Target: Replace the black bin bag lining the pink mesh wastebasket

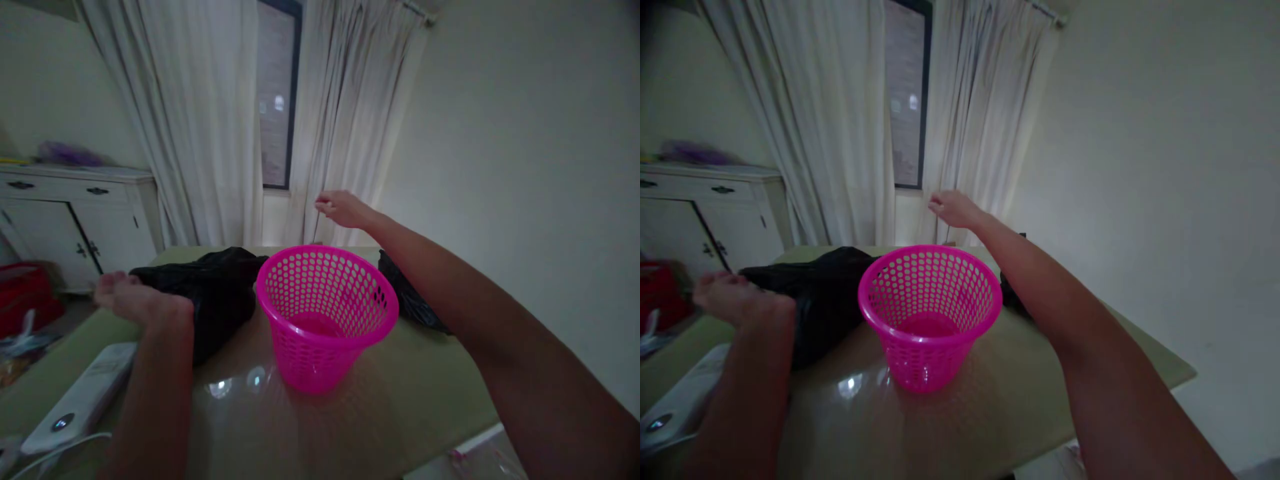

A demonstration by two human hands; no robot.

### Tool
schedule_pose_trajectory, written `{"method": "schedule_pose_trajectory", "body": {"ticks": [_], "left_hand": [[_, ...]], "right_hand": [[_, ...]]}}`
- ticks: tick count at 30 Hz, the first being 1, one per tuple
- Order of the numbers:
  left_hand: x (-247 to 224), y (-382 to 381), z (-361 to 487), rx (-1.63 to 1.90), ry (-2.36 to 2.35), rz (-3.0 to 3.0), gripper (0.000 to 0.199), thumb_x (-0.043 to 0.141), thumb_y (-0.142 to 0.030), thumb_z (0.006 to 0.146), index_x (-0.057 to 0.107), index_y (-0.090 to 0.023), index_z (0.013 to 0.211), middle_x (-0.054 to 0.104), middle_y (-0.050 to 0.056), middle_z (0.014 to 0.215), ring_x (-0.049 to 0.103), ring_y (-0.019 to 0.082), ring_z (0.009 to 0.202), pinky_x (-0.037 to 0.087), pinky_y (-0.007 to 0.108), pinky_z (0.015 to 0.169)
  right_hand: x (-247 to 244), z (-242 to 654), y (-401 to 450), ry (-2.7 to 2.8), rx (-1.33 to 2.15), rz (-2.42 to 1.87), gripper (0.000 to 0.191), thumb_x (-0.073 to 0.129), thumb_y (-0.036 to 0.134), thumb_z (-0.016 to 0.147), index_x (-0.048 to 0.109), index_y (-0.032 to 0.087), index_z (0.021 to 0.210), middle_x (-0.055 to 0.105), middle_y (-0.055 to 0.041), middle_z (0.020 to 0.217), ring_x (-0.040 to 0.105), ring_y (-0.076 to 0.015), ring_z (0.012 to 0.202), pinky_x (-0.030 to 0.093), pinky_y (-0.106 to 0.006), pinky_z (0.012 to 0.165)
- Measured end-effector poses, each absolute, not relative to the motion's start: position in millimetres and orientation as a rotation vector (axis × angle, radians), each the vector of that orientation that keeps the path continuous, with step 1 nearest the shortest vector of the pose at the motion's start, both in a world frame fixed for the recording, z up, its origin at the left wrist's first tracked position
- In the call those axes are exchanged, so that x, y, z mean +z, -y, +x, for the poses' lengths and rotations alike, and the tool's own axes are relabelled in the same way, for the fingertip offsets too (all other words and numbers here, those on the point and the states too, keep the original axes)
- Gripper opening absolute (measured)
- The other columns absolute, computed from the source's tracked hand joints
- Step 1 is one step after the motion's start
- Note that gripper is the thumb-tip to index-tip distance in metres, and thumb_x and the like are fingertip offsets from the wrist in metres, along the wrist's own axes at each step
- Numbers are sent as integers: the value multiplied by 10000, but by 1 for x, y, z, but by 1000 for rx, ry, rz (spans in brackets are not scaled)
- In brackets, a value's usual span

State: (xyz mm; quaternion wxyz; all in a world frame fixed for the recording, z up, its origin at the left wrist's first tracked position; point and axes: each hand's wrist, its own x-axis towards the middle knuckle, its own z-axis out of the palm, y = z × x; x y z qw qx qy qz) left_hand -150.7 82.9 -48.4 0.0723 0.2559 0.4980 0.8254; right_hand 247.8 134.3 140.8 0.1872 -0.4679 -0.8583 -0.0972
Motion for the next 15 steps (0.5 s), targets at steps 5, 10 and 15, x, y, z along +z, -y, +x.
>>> {"method": "schedule_pose_trajectory", "body": {"ticks": [5, 10, 15], "left_hand": [[-23, -60, -104, 2886, -1137, 469, 502, 487, -18, 651, 537, -200, 1117, 654, 55, 1225, 667, 192, 1216, 514, 371, 1140], [0, -23, -37, 2396, -718, 1190, 203, 655, -151, 884, 731, -185, 1069, 802, 17, 929, 761, 161, 867, 596, 320, 912], [1, 1, -18, 1730, -735, 1908, 215, 668, -362, 1051, 836, -231, 1031, 846, 41, 986, 787, 191, 939, 594, 311, 885]], "right_hand": [[120, 375, -104, 1592, -642, -1773, 418, 420, 457, 1149, 742, 197, 1088, 785, -169, 1138, 676, -289, 991, 482, -390, 864], [42, 465, -60, 1508, -383, -2203, 522, 435, 626, 1130, 727, 198, 1064, 789, -182, 1109, 707, -308, 984, 481, -382, 809], [-28, 487, -36, 1984, -53, -2339, 334, 764, 391, 958, 761, 164, 1202, 797, -215, 1286, 734, -348, 1159, 512, -377, 918]]}}
